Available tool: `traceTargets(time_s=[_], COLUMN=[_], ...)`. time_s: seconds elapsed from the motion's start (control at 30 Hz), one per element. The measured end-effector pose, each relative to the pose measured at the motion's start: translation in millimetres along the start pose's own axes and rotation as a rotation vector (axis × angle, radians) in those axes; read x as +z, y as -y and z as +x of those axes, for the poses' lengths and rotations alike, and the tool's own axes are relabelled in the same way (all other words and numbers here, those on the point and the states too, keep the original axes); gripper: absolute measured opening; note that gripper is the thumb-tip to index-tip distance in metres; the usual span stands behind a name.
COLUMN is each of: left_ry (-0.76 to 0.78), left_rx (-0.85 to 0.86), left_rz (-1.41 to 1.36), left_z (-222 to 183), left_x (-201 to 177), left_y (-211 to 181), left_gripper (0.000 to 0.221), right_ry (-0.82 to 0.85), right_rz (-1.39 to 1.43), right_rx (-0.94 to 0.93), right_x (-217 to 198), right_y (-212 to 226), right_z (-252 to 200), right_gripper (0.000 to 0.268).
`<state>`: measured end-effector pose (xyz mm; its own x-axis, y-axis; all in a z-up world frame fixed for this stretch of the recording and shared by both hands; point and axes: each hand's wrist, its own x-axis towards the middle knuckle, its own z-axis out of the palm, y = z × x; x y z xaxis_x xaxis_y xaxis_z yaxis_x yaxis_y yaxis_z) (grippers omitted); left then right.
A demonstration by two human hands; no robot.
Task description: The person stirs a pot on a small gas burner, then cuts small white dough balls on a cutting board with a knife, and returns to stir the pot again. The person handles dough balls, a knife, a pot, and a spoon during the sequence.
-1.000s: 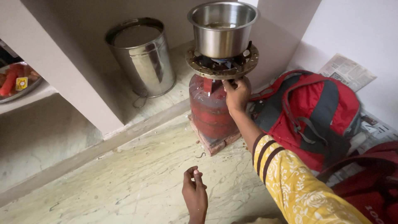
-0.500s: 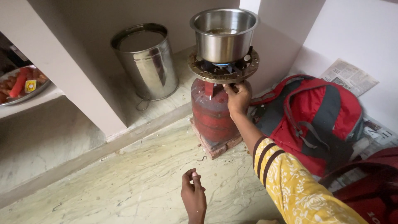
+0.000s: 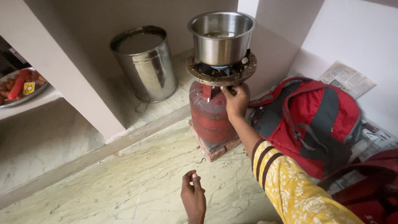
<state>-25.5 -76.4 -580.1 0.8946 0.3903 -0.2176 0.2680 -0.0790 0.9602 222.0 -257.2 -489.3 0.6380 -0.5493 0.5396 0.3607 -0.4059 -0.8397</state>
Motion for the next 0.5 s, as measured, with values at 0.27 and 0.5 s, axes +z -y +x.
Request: traceTargets(time_s=[0.27, 0.5], left_ry=[-0.024, -0.011], left_rx=[-0.005, -0.025], left_rz=[-0.02, -0.111], left_z=[7, 19], left_x=[8, 57], left_y=[26, 186], left_gripper=[0.034, 0.032], right_ry=[-0.047, -0.113], right_rz=[0.315, 0.176], right_rx=[-0.068, 0.158], right_x=[2, -13], right_y=[-29, -12], right_z=[-11, -41], right_gripper=[0.069, 0.042])
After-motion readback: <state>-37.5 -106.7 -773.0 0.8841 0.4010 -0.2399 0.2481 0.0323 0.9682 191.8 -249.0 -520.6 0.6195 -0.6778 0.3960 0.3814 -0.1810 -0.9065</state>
